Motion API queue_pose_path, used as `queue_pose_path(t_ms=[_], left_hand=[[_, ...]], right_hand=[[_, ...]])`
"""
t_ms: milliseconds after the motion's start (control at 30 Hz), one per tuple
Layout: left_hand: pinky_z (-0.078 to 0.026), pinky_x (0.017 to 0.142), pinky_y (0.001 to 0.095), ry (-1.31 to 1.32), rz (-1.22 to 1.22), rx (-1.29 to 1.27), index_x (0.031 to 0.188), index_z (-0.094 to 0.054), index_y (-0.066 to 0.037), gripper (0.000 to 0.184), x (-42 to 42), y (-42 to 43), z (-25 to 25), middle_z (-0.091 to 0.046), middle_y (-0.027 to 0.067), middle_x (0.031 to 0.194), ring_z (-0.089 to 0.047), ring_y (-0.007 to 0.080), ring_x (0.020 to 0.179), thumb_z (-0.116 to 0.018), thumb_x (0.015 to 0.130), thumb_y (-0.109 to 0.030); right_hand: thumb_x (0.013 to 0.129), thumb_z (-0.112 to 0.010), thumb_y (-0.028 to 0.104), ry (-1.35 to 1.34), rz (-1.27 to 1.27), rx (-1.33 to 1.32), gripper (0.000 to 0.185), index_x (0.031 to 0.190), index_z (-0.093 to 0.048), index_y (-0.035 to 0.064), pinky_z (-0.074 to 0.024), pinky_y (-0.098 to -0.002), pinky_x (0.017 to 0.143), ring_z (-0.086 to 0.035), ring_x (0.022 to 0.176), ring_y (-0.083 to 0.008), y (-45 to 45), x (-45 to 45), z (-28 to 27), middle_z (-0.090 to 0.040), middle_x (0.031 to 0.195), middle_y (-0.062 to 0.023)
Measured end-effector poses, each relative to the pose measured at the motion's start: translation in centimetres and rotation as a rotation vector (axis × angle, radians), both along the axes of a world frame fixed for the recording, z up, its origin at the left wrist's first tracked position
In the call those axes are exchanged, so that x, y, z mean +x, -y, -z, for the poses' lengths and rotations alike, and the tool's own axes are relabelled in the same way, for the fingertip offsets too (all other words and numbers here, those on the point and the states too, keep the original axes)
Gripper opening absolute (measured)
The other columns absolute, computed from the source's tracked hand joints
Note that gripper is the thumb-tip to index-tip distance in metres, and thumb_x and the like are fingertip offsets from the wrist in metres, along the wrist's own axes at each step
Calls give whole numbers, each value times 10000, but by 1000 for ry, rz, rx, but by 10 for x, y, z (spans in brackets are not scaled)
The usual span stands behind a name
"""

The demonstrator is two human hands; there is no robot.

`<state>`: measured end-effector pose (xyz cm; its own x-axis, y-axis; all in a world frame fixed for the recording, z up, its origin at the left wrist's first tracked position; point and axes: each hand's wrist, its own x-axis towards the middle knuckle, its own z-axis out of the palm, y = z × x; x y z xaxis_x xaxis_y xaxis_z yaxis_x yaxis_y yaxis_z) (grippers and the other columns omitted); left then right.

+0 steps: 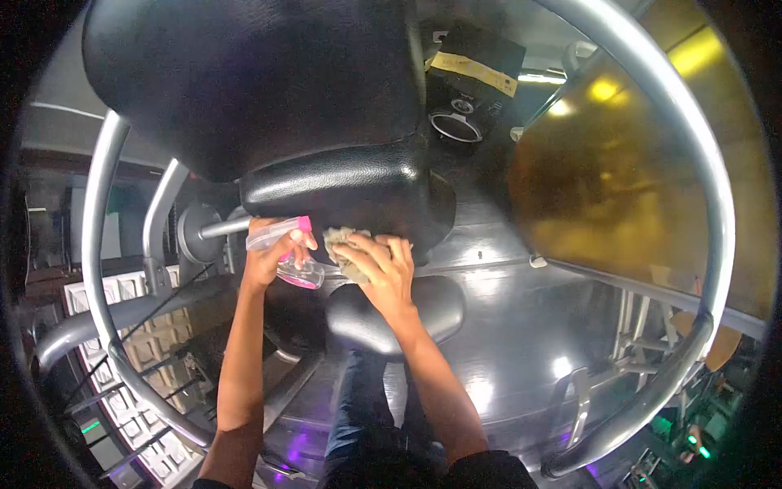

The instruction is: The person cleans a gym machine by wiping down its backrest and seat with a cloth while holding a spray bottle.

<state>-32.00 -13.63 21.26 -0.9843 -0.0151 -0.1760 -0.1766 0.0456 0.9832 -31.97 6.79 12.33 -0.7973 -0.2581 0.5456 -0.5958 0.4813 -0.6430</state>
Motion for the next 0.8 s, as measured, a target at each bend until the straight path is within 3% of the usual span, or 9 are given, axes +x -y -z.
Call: queue_pose_path(t_ms=[100, 167, 233, 333, 500, 600, 800], left_hand=[[-508, 511, 278, -42, -5, 43, 749, -693, 47, 259, 1, 1, 8, -687, 121, 701, -593, 132, 480, -688, 858, -187], [-516, 520, 281, -73, -16, 79, 751, -689, 52, 239, 2, 2, 10, -689, 130, 713, -590, 134, 477, -679, 851, -165], [-528, 533, 283, -18, -35, 51, 756, -682, 59, 212, 2, 1, 7, -690, 143, 727, -589, 141, 476, -639, 839, -131], [-530, 531, 281, -15, -30, 28, 761, -680, 69, 216, 2, 3, 8, -693, 145, 730, -591, 146, 475, -634, 838, -127], [-514, 503, 273, -27, -30, -15, 758, -676, 78, 239, 2, 1, 8, -693, 149, 728, -592, 146, 477, -641, 843, -143], [-501, 484, 273, -52, -50, -2, 769, -675, 81, 231, 3, -1, 11, -693, 153, 729, -593, 147, 480, -604, 844, -125], [-492, 472, 272, -88, -50, 29, 787, -673, 91, 224, 3, 1, 15, -694, 167, 746, -586, 152, 478, -565, 847, -96]], right_hand=[[608, -802, 147, 62, -13, 47, 501, 1083, -726, 287, -448, -361, 819, -568, 947, -208, -13, 15, 25, -650, 1176, 106], [598, -791, 78, 94, 22, 73, 466, 1022, -746, 263, -494, -346, 802, -545, 923, -227, -24, 18, 32, -665, 1128, 98], [617, -772, 53, 99, 88, 41, 425, 993, -751, 251, -495, -346, 803, -540, 909, -238, -29, 14, 15, -676, 1106, 86], [654, -791, 140, 42, 142, 48, 424, 1052, -728, 272, -490, -349, 830, -547, 928, -226, -32, -1, -5, -655, 1166, 107], [608, -782, 94, -53, 225, -150, 460, 1032, -732, 264, -497, -343, 787, -547, 912, -223, -17, -32, -54, -645, 1140, 61], [584, -785, 62, -15, 228, -205, 482, 1024, -733, 251, -499, -351, 794, -552, 921, -233, -15, -23, -43, -630, 1135, 57], [584, -773, 23, 104, 191, -46, 494, 1023, -725, 245, -513, -405, 823, -565, 955, -262, -36, 10, 18, -615, 1115, 57]])
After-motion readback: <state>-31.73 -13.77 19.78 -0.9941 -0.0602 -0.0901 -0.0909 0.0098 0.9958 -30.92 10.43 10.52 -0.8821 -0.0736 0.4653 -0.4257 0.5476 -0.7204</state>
